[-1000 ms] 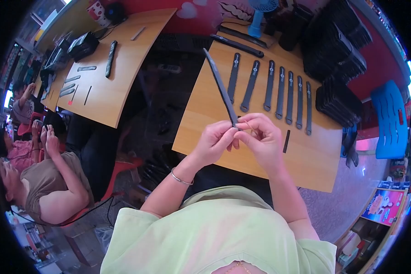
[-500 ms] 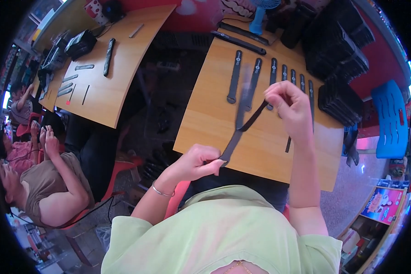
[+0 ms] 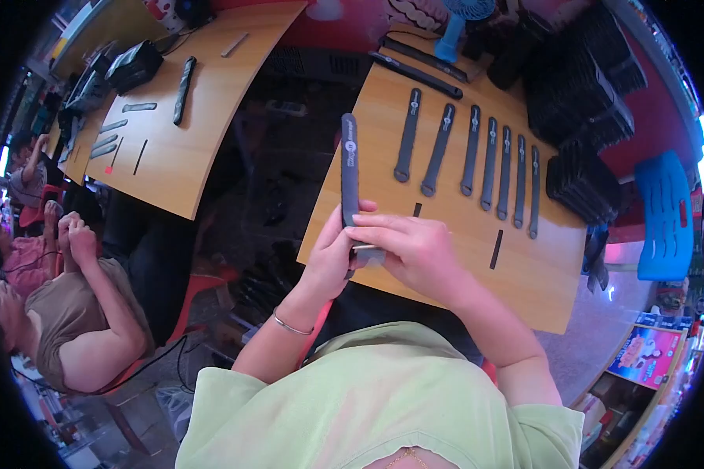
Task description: Assembling black straps by inserting small metal bars into pre-made holes and then stacking them.
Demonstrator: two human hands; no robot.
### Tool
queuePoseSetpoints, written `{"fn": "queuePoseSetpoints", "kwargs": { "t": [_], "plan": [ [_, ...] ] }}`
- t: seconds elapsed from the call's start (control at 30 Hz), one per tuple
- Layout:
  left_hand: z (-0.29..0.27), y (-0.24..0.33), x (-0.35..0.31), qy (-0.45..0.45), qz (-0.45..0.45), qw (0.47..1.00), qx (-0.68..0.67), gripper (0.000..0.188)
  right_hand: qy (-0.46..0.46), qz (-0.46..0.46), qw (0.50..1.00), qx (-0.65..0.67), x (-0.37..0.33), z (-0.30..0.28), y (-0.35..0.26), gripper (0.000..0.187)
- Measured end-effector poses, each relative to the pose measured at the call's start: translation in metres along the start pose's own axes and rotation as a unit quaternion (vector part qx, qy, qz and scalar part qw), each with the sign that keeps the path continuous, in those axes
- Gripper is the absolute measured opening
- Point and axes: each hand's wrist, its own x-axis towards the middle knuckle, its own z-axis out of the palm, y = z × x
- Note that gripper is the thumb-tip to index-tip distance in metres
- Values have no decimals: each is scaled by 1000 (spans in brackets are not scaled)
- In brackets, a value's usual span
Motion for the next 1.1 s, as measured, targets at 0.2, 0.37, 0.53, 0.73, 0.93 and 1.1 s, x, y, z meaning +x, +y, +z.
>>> {"fn": "queuePoseSetpoints", "kwargs": {
  "t": [0.2, 0.37, 0.53, 0.73, 0.93, 1.1],
  "plan": [
    [-12, 10, -19, -131, -109, 985, 8, 12, 69, 319, 890, 319, 41, -27, 53, 17],
    [-62, 24, -36, -181, -204, 962, 23, 9, 240, 281, 899, 237, 82, -81, 139, 16],
    [-92, 25, -51, -83, -168, 981, -42, 20, 361, 193, 896, 171, 110, -125, 147, 15],
    [-81, 21, -15, -67, -38, 973, -219, 42, 171, -36, 961, -213, 85, -22, 119, 21],
    [-50, 17, 7, -59, 6, 961, -270, 38, -76, 128, 951, -271, 53, 16, 130, 28],
    [-22, 13, 17, -14, 42, 982, -186, 41, -29, 73, 959, -272, 44, 6, 125, 44]
  ]
}}
